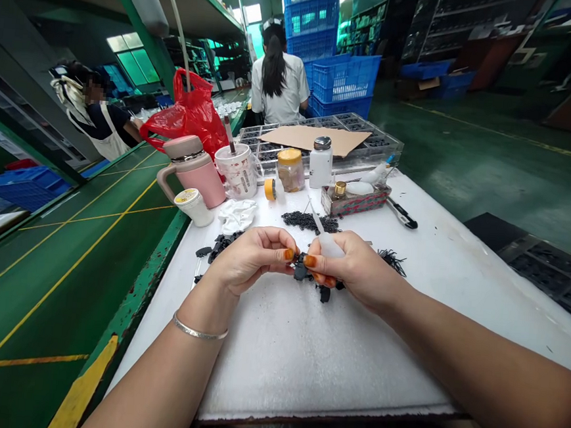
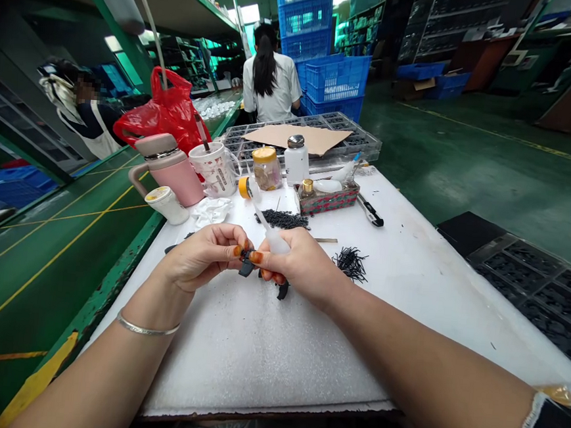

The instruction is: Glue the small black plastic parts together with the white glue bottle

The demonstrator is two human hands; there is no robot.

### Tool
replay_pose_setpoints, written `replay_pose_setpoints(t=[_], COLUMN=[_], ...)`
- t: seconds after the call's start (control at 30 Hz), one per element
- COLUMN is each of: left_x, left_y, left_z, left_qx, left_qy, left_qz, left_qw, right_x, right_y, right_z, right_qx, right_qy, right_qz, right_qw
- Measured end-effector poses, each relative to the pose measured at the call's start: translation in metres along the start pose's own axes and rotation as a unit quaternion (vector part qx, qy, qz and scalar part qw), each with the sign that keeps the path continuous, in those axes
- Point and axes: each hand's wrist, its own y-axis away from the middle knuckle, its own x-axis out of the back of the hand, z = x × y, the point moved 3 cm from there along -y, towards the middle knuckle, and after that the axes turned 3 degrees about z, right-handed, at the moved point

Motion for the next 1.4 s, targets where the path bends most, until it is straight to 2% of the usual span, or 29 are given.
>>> replay_pose_setpoints(t=[0.2, 0.33, 0.57, 0.73, 0.8, 0.93, 1.07, 1.23, 1.4], left_x=[0.000, 0.000, -0.001, 0.002, 0.002, 0.000, -0.011, -0.021, -0.019], left_y=[0.001, 0.002, 0.002, 0.001, 0.000, 0.000, 0.002, 0.007, 0.007], left_z=[0.001, 0.003, 0.004, 0.001, 0.000, 0.002, 0.006, 0.010, 0.011], left_qx=[0.013, -0.006, -0.020, 0.007, 0.006, -0.060, -0.139, -0.180, -0.166], left_qy=[-0.035, -0.068, -0.068, -0.072, -0.062, -0.041, -0.079, -0.139, -0.122], left_qz=[0.012, 0.018, 0.013, 0.018, 0.022, 0.065, 0.118, 0.154, 0.155], left_qw=[0.999, 0.997, 0.997, 0.997, 0.998, 0.995, 0.980, 0.961, 0.966], right_x=[0.002, 0.003, 0.000, -0.001, -0.001, 0.004, 0.011, 0.012, 0.010], right_y=[0.004, 0.006, 0.006, 0.007, 0.006, 0.001, 0.000, -0.001, -0.001], right_z=[-0.005, -0.007, 0.002, -0.003, -0.004, -0.002, -0.002, -0.002, -0.005], right_qx=[0.015, 0.046, 0.024, 0.057, 0.052, 0.043, 0.069, 0.067, 0.057], right_qy=[0.091, 0.145, 0.056, 0.178, 0.174, 0.082, 0.042, 0.037, 0.044], right_qz=[0.033, 0.058, 0.033, 0.094, 0.093, 0.087, 0.120, 0.123, 0.108], right_qw=[0.995, 0.987, 0.998, 0.978, 0.979, 0.992, 0.989, 0.989, 0.992])
